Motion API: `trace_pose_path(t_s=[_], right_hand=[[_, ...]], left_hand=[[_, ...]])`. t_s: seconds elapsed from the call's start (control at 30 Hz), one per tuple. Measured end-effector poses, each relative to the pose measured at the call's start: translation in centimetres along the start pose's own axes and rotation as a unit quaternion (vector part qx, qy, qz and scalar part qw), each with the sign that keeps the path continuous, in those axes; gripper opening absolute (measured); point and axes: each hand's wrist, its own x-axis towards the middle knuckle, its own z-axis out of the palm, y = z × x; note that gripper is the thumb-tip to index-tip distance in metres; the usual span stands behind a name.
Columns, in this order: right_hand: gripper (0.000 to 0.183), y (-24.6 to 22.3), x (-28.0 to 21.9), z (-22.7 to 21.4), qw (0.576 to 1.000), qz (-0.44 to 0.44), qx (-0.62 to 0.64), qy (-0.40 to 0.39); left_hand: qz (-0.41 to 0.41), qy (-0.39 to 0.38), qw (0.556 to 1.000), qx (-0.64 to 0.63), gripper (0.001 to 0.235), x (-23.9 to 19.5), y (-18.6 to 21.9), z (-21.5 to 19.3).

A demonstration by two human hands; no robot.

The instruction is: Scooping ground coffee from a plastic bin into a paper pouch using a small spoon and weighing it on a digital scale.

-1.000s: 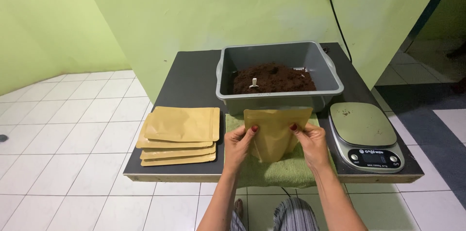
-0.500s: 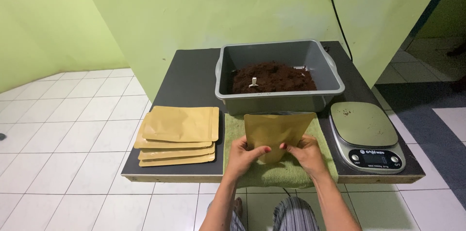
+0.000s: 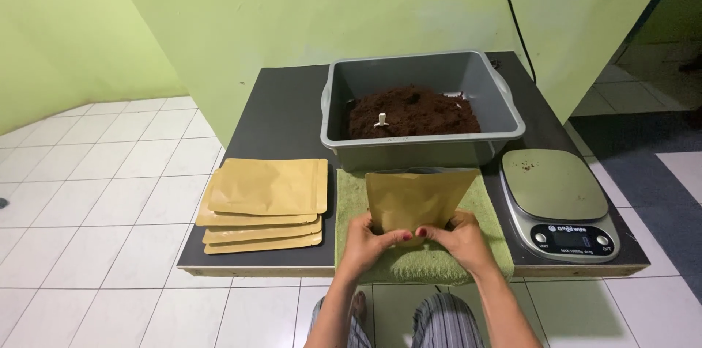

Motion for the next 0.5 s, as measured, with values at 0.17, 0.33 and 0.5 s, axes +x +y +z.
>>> trace_pose_path(t_s=[0.17,0.33,0.5], right_hand=[[0.021,-1.6,-0.1,0.3,0.996,0.008,-0.085,-0.014],[0.019,-0.9,0.2,0.7,0.992,-0.008,-0.124,-0.003],[0.014,0.4,0.1,-0.7,0.989,-0.033,-0.144,-0.029]], left_hand=[[-0.004,-0.013,0.999,0.038,0.034,-0.3,-0.4,0.1],[-0.017,-0.004,0.999,0.038,0.033,0.0,-1.0,0.1],[-0.021,-0.005,0.998,0.051,0.033,-0.3,0.6,0.0]])
